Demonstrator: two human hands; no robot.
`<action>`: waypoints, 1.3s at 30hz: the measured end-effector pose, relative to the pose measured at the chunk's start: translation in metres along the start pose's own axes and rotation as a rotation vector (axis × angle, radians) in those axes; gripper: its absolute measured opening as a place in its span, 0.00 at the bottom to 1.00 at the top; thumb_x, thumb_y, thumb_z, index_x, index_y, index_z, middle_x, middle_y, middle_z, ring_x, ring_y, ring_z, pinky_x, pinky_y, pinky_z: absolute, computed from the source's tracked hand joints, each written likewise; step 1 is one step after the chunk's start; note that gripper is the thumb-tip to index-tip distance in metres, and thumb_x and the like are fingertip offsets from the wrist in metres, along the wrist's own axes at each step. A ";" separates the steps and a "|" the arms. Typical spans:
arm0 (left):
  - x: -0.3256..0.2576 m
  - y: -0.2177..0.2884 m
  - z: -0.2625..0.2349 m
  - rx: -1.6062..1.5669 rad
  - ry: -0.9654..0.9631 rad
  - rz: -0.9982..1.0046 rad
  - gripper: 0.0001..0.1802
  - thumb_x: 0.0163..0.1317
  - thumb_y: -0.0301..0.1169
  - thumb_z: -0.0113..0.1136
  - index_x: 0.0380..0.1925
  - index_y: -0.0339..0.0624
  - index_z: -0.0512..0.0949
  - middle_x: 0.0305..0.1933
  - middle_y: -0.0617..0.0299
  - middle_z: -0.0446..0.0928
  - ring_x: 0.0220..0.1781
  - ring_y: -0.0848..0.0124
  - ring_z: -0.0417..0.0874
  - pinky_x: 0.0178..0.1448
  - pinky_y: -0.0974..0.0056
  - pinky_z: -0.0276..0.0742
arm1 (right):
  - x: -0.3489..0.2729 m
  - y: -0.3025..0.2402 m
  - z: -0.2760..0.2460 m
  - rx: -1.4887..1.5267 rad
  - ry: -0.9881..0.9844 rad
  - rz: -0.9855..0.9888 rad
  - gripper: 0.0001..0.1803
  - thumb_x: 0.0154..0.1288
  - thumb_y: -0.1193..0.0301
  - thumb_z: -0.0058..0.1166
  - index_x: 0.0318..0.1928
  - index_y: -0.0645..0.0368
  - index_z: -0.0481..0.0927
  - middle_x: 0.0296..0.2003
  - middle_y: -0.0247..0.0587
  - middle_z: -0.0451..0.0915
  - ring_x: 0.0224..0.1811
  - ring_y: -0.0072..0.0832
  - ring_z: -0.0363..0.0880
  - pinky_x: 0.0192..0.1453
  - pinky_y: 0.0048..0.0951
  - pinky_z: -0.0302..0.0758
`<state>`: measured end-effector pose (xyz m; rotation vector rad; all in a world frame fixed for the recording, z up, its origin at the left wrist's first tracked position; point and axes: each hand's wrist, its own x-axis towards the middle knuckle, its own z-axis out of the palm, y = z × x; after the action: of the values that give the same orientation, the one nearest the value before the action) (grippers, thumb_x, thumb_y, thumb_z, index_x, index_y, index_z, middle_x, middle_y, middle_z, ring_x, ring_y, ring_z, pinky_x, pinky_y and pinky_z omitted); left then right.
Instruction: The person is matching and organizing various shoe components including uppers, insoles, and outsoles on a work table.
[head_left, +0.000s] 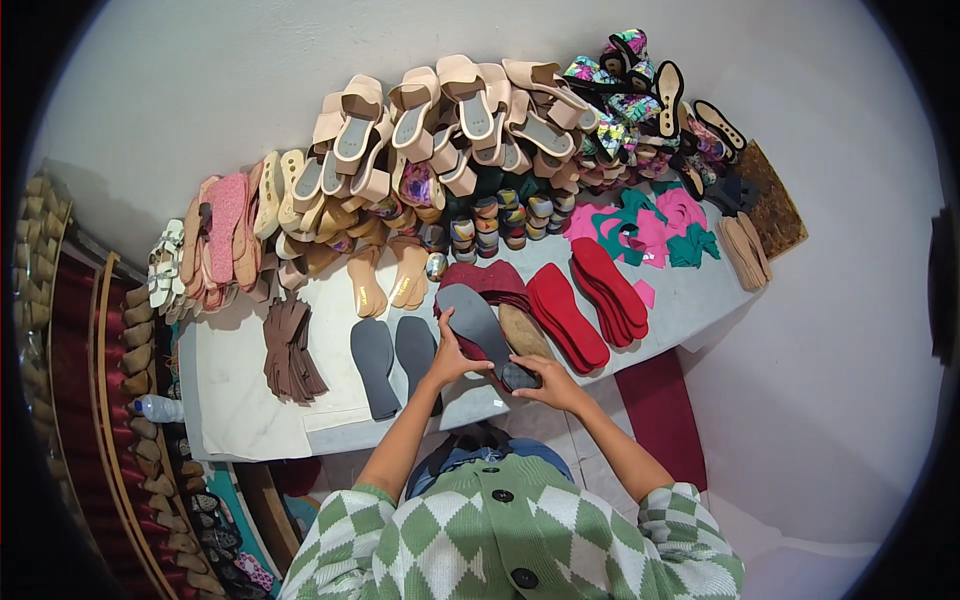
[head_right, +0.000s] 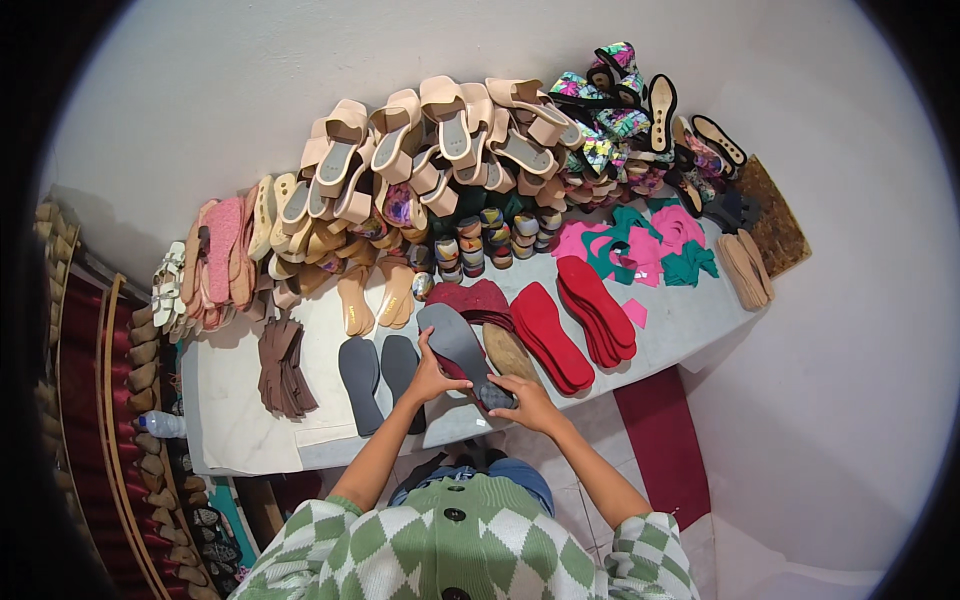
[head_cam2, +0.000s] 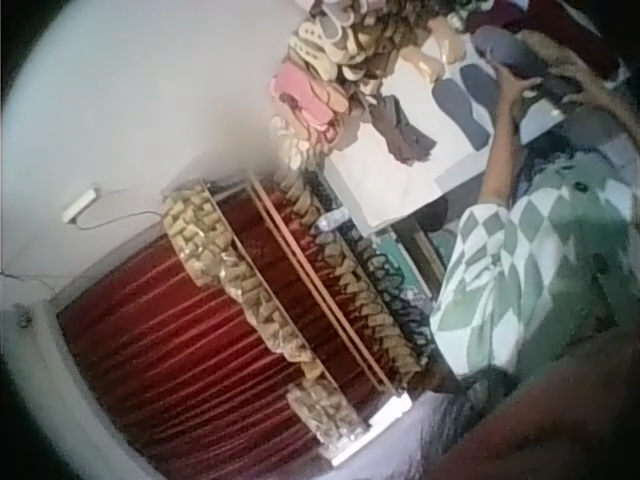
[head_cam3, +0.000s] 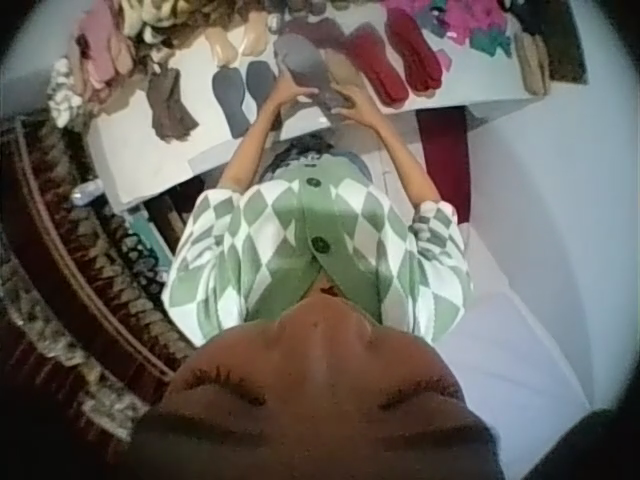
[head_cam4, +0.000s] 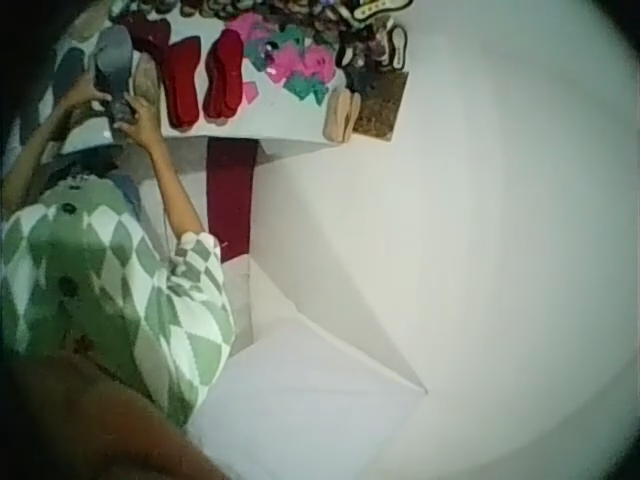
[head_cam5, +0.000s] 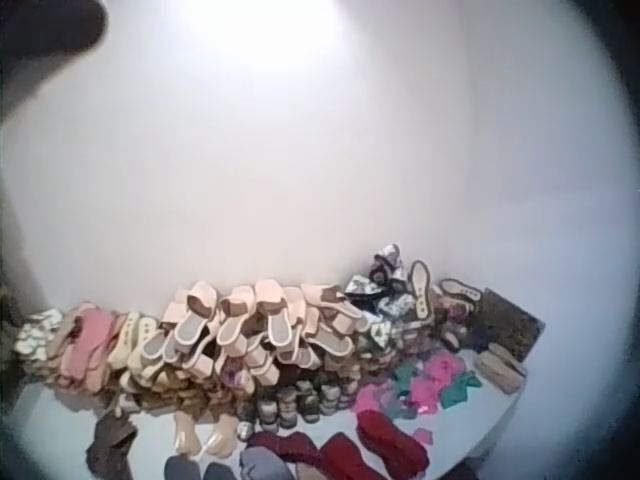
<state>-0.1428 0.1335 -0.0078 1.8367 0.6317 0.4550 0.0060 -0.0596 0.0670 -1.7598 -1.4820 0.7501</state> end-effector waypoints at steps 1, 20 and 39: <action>0.000 0.000 0.000 0.004 -0.002 -0.007 0.73 0.23 0.46 0.81 0.63 0.40 0.36 0.65 0.40 0.47 0.68 0.49 0.54 0.70 0.54 0.53 | 0.000 -0.001 0.000 -0.001 0.002 0.006 0.36 0.46 0.64 0.68 0.58 0.55 0.71 0.48 0.48 0.75 0.50 0.42 0.75 0.52 0.33 0.71; 0.000 -0.001 0.001 0.003 0.007 -0.031 0.74 0.23 0.45 0.81 0.64 0.41 0.35 0.66 0.40 0.47 0.67 0.49 0.56 0.68 0.54 0.56 | -0.001 -0.008 -0.001 -0.188 0.021 0.056 0.37 0.43 0.60 0.69 0.58 0.47 0.73 0.40 0.40 0.74 0.46 0.35 0.73 0.50 0.32 0.69; 0.005 0.004 0.001 -0.048 0.049 -0.040 0.64 0.34 0.44 0.78 0.62 0.41 0.40 0.63 0.40 0.51 0.65 0.51 0.59 0.67 0.56 0.58 | 0.001 0.045 0.040 0.622 0.122 0.225 0.25 0.63 0.66 0.55 0.59 0.57 0.68 0.46 0.40 0.75 0.52 0.29 0.72 0.57 0.25 0.68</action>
<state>-0.1375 0.1342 -0.0040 1.7685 0.6844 0.4858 0.0000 -0.0569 0.0071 -1.4604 -0.8453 1.0603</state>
